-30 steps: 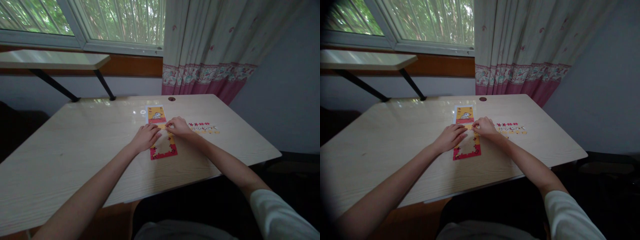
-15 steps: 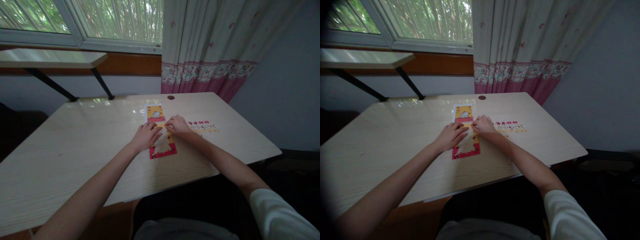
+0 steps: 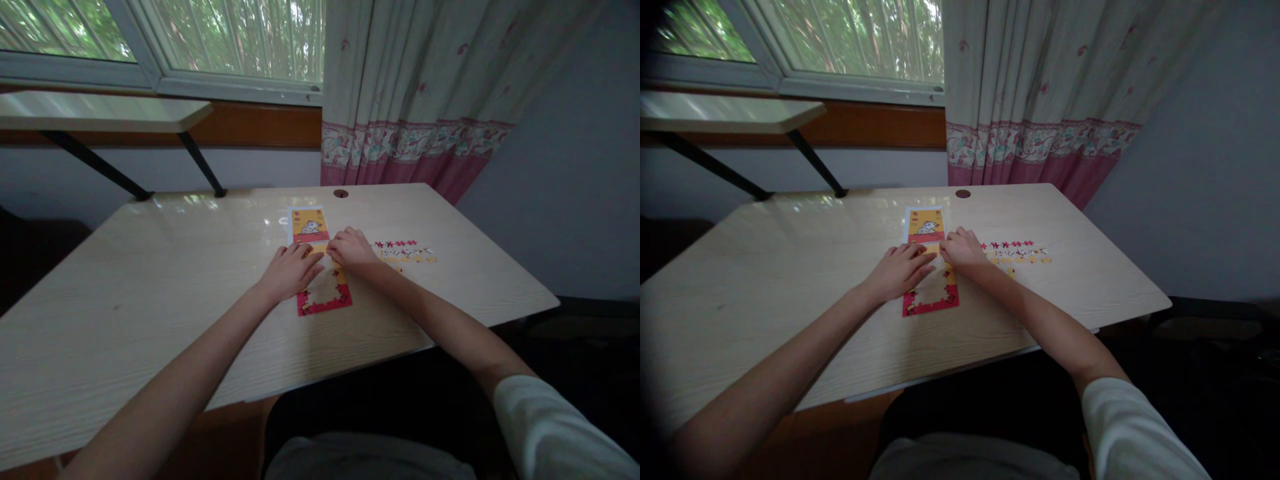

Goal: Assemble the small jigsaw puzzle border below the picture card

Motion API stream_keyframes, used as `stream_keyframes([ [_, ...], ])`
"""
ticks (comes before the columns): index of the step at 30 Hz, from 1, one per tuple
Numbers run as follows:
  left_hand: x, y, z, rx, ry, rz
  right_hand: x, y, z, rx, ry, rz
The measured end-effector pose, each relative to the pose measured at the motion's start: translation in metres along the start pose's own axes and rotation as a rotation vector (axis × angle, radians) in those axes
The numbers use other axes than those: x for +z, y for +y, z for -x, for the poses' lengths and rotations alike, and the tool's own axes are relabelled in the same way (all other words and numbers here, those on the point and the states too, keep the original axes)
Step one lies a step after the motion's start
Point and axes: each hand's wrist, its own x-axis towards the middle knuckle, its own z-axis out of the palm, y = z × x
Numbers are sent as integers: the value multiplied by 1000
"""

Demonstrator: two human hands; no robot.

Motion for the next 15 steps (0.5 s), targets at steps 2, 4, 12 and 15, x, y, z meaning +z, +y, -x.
stream_keyframes([
  [2,0,0,0,7,-4,-21,0,-1,0,11,-9,1],
  [4,0,-1,0,19,-7,-35,1,0,0,23,-12,-13],
  [12,0,-1,0,16,3,-17,12,5,1,6,27,-106],
  [15,-1,-1,0,15,-1,1,14,7,0,-1,29,-120],
])
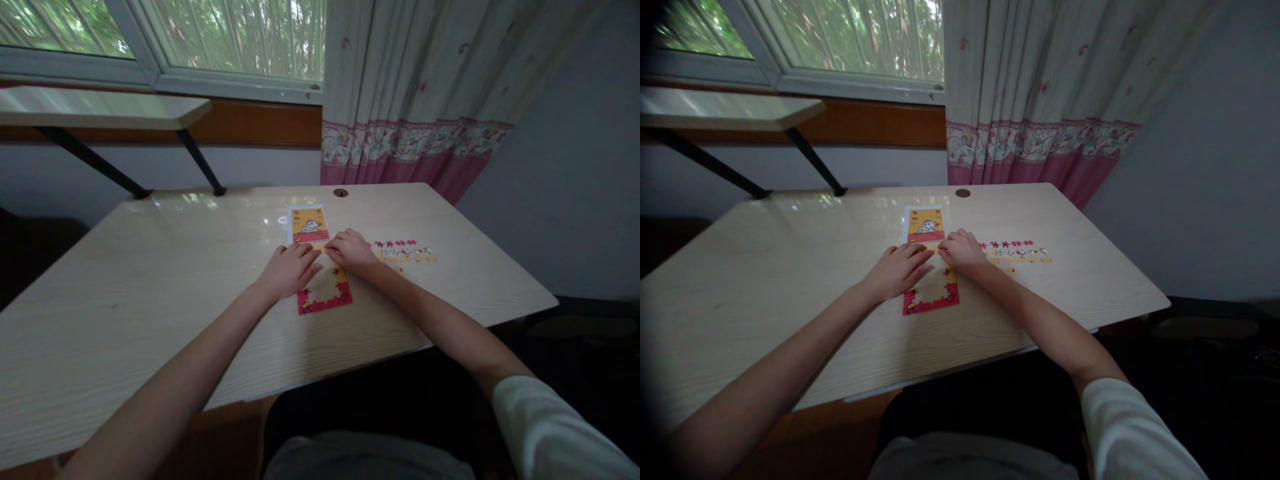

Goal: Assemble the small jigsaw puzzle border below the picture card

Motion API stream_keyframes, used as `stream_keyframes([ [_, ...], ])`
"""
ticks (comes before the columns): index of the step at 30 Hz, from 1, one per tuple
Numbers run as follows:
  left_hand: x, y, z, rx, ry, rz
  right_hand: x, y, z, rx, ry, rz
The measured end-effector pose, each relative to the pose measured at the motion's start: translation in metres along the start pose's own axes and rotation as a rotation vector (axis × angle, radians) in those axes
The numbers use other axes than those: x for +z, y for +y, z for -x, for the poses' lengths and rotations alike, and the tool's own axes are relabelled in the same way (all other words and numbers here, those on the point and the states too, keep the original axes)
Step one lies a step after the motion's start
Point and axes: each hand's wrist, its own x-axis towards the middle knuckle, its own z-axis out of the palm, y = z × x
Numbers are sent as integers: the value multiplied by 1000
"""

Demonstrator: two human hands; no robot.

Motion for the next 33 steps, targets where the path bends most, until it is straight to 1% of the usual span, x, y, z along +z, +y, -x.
stream_keyframes([
  [6,2,-2,-1,-12,-10,24,0,3,-4,-9,-24,-35],
  [13,0,-1,-1,-5,-13,11,-2,3,-6,36,-30,-78],
  [16,1,-2,0,-9,-13,9,-4,8,-6,-8,-44,-107],
  [19,2,-4,2,-2,-4,16,-15,20,-5,-32,-2,-187],
  [21,2,-4,3,5,-1,18,-28,34,-2,-1,50,-251],
  [23,2,-4,3,2,0,19,-42,53,3,58,73,-296],
  [24,1,-3,4,-2,0,21,-49,64,6,98,71,-308],
  [26,0,-3,4,-11,-1,30,-58,90,16,158,25,-326],
  [27,-1,-2,5,-12,-3,38,-60,104,22,176,9,-333],
  [29,-4,-2,5,-4,-10,59,-60,133,36,231,25,-360],
  [33,-8,-2,5,38,-37,99,-49,193,72,409,124,-448],
])
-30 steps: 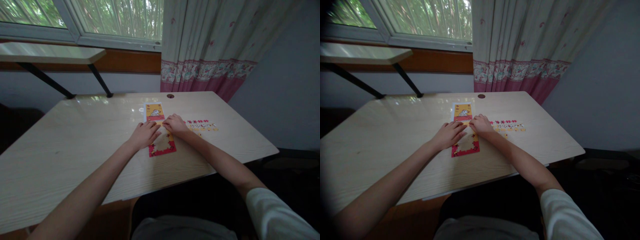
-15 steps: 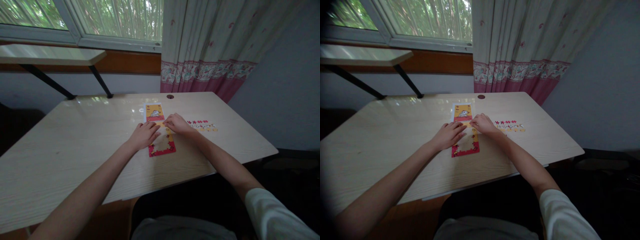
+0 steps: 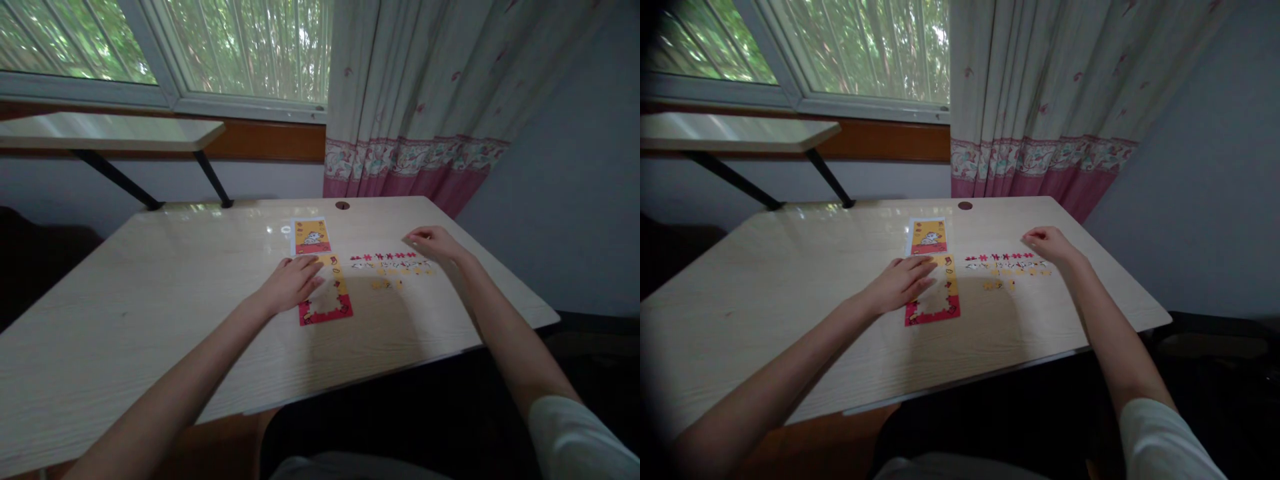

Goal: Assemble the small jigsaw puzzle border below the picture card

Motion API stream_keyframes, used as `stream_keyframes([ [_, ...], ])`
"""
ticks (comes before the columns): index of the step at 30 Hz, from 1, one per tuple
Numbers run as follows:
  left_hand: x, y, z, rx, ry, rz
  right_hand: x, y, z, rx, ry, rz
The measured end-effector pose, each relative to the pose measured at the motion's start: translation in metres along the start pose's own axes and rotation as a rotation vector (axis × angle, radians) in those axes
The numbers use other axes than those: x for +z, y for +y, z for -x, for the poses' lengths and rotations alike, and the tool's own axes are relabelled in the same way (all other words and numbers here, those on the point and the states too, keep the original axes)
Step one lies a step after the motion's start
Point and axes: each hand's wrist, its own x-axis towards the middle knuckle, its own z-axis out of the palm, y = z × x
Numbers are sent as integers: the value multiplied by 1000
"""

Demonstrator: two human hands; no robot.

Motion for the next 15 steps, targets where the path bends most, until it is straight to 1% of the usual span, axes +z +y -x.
stream_keyframes([
  [2,-1,1,-3,27,-12,14,-6,30,5,75,54,-71],
  [3,-2,2,-5,44,-17,20,-8,42,8,97,112,-111],
  [6,-2,7,-13,93,-27,35,-10,66,14,139,231,-208],
  [9,-1,12,-21,98,-46,36,-7,70,16,134,265,-226],
  [12,4,15,-26,78,-72,28,-4,65,18,105,250,-186],
  [15,10,14,-27,74,-64,31,-2,61,20,89,237,-131],
])
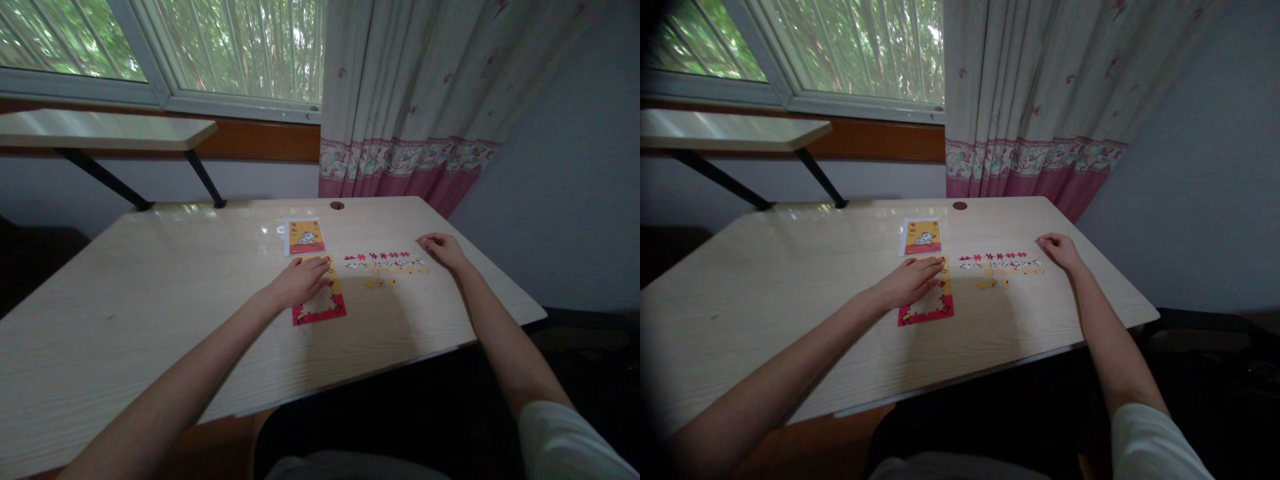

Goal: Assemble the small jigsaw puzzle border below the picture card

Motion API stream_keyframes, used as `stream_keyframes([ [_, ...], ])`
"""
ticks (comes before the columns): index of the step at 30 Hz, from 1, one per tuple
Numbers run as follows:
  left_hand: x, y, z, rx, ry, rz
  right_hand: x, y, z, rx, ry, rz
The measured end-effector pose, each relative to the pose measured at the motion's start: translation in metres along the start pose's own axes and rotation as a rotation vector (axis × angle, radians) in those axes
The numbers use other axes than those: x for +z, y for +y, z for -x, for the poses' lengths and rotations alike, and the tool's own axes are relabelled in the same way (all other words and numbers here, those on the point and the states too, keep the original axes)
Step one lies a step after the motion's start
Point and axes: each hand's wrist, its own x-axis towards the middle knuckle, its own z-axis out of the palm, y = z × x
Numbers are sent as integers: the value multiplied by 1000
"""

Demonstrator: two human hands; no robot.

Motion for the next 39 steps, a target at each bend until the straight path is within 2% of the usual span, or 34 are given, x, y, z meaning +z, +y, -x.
stream_keyframes([
  [8,-2,-6,5,25,-13,12,6,-1,2,-4,-13,81],
  [18,-11,-57,58,-132,104,19,6,-1,3,-32,-18,100],
  [31,-4,-45,60,-122,86,-47,6,-13,7,-54,-61,151],
  [39,-2,-51,62,-155,54,-109,7,-16,8,-72,-74,113],
])
